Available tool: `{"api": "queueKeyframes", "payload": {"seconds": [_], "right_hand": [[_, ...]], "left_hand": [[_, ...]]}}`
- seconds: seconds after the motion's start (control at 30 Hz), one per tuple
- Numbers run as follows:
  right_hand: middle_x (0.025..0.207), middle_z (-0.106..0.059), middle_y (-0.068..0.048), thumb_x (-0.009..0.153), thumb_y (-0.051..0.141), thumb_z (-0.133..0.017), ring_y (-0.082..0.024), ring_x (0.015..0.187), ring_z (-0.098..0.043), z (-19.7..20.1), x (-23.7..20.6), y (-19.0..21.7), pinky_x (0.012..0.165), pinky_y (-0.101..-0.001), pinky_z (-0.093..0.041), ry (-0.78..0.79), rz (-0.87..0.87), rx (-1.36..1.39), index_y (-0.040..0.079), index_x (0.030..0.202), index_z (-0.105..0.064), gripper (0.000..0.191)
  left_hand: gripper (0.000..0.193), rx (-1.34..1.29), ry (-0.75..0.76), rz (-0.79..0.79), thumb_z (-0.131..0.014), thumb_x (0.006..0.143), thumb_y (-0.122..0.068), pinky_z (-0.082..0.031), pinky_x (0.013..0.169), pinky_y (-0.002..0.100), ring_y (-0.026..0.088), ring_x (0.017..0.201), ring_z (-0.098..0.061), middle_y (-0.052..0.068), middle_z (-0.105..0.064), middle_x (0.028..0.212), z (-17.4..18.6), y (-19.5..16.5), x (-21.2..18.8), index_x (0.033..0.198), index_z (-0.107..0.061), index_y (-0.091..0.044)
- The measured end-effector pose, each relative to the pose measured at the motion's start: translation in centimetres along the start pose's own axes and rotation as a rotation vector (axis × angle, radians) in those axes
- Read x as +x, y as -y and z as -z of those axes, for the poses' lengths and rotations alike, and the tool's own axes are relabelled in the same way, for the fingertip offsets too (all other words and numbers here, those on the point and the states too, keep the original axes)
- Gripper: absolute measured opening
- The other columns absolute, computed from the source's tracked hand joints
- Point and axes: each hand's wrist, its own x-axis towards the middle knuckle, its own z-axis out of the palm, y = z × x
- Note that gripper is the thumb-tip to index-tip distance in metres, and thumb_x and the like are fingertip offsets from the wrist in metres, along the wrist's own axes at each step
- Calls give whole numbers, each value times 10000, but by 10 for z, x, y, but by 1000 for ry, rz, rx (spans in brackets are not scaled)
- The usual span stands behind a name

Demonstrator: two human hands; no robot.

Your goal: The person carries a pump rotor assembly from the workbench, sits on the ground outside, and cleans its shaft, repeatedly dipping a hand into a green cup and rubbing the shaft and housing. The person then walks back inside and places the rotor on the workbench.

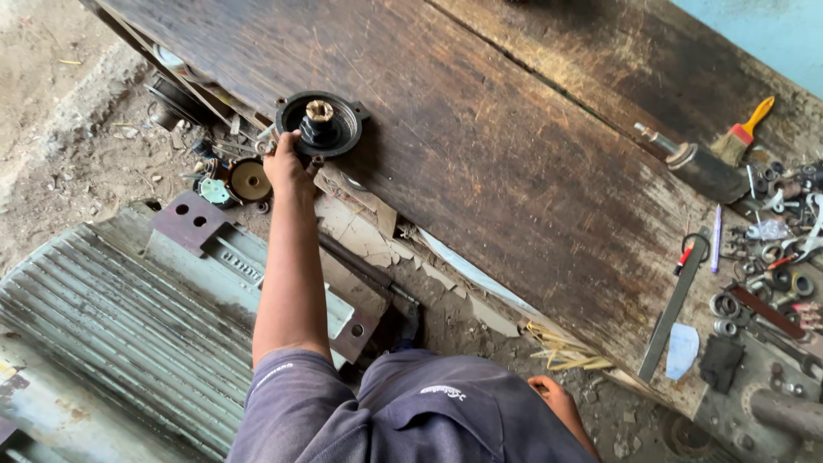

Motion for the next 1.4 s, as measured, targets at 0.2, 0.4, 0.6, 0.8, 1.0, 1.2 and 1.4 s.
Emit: {"api": "queueKeyframes", "payload": {"seconds": [0.2, 0.4, 0.6, 0.8, 1.0, 1.2, 1.4], "right_hand": [[1019, -822, -109, 895, 184, -723, -179, 946, -797, -4, 2, 8, 816, -307, -592, 57, -23, 66, 34, 1155, -717, 300], [1029, -819, -92, 848, 127, -744, -166, 932, -804, -10, 5, 18, 815, -294, -585, 69, 15, 9, 50, 1169, -709, 331], [1030, -815, -100, 857, 164, -746, -191, 924, -797, -22, 20, 26, 820, -312, -590, 101, 104, 146, 47, 1168, -713, 334], [965, -797, -52, 874, 224, -760, -168, 886, -753, -23, 35, 76, 800, -311, -584, 40, 376, 69, 51, 1045, -759, 243], [955, -745, -89, 971, 188, -751, -220, 884, -722, 35, 12, 119, 805, -357, -577, 254, 782, 542, 32, 984, -708, 162], [1055, -740, -141, 947, 270, -737, -311, 960, -693, 10, 13, 131, 856, -419, -551, 49, 633, -181, 21, 1086, -713, 285], [1132, -740, -109, 917, 271, -768, -292, 1082, -720, 130, -13, 168, 990, -416, -566, -487, 931, -368, 93, 1100, -713, 261]], "left_hand": [[295, 114, 45, -57, -807, 836, -168, -568, 460, 323, 158, 630, -628, 41, -659, 841, -1, -9, 5, 1052, -620, -93], [333, 187, -130, -280, -818, 864, -290, -541, 674, 305, 163, 797, -670, 51, -705, 968, -10, -7, 1, 1069, -654, -84], [576, 59, -260, -396, -768, 832, -357, -560, 858, 363, 225, 968, -692, 127, -714, 1139, -28, 10, -15, 1263, -625, -3], [826, 569, -444, -448, -691, 893, -607, -437, 1051, 463, 397, 1172, -609, 325, -599, 1311, -41, 25, -4, 1308, -616, 103], [740, 171, 129, -157, -621, 985, -488, -586, 938, 440, 316, 1206, -644, 218, -568, 1429, -2, 44, -38, 1497, -362, -19], [695, 1442, 765, 143, -722, 823, -470, -544, 1016, 455, 358, 1188, -681, 225, -708, 1301, 59, 114, -182, 1379, -576, -79], [812, 2026, 1308, 33, -749, 803, -615, -460, 1064, 466, 352, 1319, -543, 149, -539, 1439, 31, 139, -245, 1446, -511, -182]]}}
